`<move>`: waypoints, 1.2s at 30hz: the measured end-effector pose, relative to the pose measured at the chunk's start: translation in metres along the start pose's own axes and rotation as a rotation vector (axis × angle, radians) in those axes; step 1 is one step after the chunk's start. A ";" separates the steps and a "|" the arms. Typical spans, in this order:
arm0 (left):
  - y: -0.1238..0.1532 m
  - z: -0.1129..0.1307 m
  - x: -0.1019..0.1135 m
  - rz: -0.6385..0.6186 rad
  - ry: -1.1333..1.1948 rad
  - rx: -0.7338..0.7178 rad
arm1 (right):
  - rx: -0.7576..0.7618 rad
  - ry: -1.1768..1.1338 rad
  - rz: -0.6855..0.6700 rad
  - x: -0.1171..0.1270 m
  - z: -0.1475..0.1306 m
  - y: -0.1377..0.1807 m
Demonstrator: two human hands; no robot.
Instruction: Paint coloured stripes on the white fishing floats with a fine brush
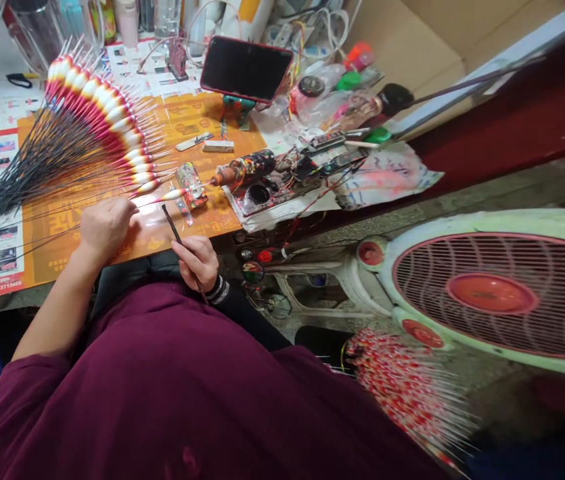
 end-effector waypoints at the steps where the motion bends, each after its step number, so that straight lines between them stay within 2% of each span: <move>1: 0.001 0.001 0.000 0.007 0.003 -0.002 | -0.002 -0.008 -0.028 -0.005 -0.001 0.002; 8: 0.007 0.007 0.006 0.058 -0.009 -0.055 | -0.028 0.004 -0.066 -0.026 -0.007 0.007; 13: 0.010 0.007 0.006 0.046 -0.067 -0.065 | -0.031 -0.001 -0.047 -0.027 -0.012 0.007; 21: 0.012 -0.001 -0.002 -0.012 -0.024 0.027 | -0.096 0.063 -0.156 -0.038 -0.005 0.018; 28: 0.010 0.002 0.001 0.002 -0.023 0.012 | -0.050 0.114 -0.096 -0.035 -0.010 0.016; 36: 0.011 0.001 0.001 0.012 -0.022 0.014 | -0.111 0.108 -0.160 -0.041 -0.003 0.020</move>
Point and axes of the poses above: each hand's wrist, its own y-axis away from the middle knuckle, its own x-axis out of the back of the hand, z = x × y, the point moved 9 cm from there along -y, towards the middle knuckle, and after that the axes turned 3 degrees about z, right-handed, at the moved point
